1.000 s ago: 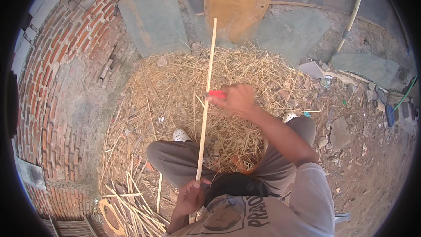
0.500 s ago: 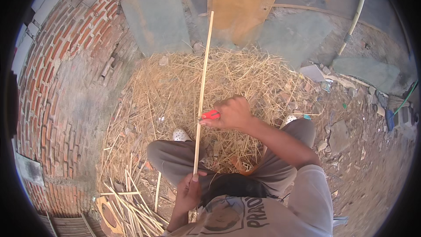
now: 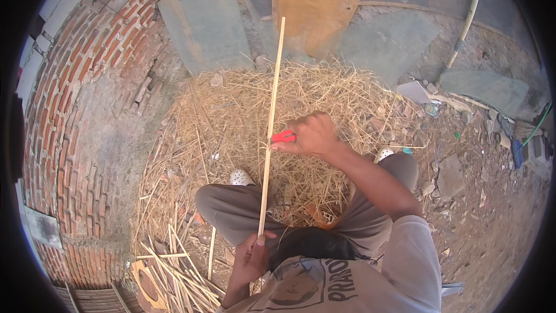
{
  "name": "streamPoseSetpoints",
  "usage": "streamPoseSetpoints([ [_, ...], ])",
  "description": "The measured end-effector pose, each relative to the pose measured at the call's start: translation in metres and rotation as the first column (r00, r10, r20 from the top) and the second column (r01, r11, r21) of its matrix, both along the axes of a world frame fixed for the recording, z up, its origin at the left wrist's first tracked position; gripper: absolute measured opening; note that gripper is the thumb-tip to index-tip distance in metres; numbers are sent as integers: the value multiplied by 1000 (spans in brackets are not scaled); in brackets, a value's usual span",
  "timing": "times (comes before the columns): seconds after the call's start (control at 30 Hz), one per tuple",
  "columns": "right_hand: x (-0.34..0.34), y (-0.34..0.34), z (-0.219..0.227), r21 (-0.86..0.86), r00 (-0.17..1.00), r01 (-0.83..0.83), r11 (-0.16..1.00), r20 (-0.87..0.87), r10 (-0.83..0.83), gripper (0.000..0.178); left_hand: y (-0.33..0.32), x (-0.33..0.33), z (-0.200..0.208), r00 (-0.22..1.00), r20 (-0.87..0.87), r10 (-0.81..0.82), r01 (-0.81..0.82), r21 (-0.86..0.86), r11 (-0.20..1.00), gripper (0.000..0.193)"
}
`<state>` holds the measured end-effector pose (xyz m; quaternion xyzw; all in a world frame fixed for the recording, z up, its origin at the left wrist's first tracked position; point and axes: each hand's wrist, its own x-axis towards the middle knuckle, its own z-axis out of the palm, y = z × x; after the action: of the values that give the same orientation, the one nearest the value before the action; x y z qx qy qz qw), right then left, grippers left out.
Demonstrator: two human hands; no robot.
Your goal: The person sits on a pile of straw and uses a red utility knife to split a long bamboo pole into thin strips. They hold the pole vertically and repeatedly slice downwards to separate the material into fine strands.
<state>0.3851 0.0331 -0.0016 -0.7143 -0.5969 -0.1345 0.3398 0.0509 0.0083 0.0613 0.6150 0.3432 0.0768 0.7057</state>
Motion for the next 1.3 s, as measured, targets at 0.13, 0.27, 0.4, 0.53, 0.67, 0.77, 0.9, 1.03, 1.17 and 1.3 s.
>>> streamPoseSetpoints([
  [0.13,-2,1,0,-16,1000,-2,1000,-14,2,70,-1,-3,-6,1000,-3,-5,5,35,999,28],
  [0.27,1,0,-2,10,1000,-9,1000,5,9,70,-2,0,-7,1000,11,5,-5,67,998,31],
  [0.4,2,2,-3,44,999,-15,999,36,14,71,-1,0,-6,1000,-22,-10,13,144,989,31],
  [0.53,3,3,-6,76,999,-5,997,52,1,71,-2,1,-1,995,-96,22,-10,129,992,26],
  [0.67,50,5,0,-191,914,297,936,-228,-336,73,-15,-18,-4,995,-61,-85,93,162,982,29],
  [0.77,26,-6,5,-161,975,166,973,-124,-187,74,-17,-24,-2,994,-113,4,2,52,999,25],
  [0.9,-10,-9,12,-148,993,41,988,-103,-56,72,-5,-27,-18,997,-80,11,-2,112,994,25],
  [1.03,46,-4,20,-296,894,287,911,-258,-365,70,-14,-35,-8,982,-140,-128,164,283,945,29],
  [1.17,59,-13,23,-174,921,316,933,-180,-346,71,-10,-46,-5,965,-206,-164,223,304,926,27],
  [1.3,86,-19,22,-177,837,460,870,-241,-492,74,-13,-52,10,942,-269,-203,278,281,918,30],
])
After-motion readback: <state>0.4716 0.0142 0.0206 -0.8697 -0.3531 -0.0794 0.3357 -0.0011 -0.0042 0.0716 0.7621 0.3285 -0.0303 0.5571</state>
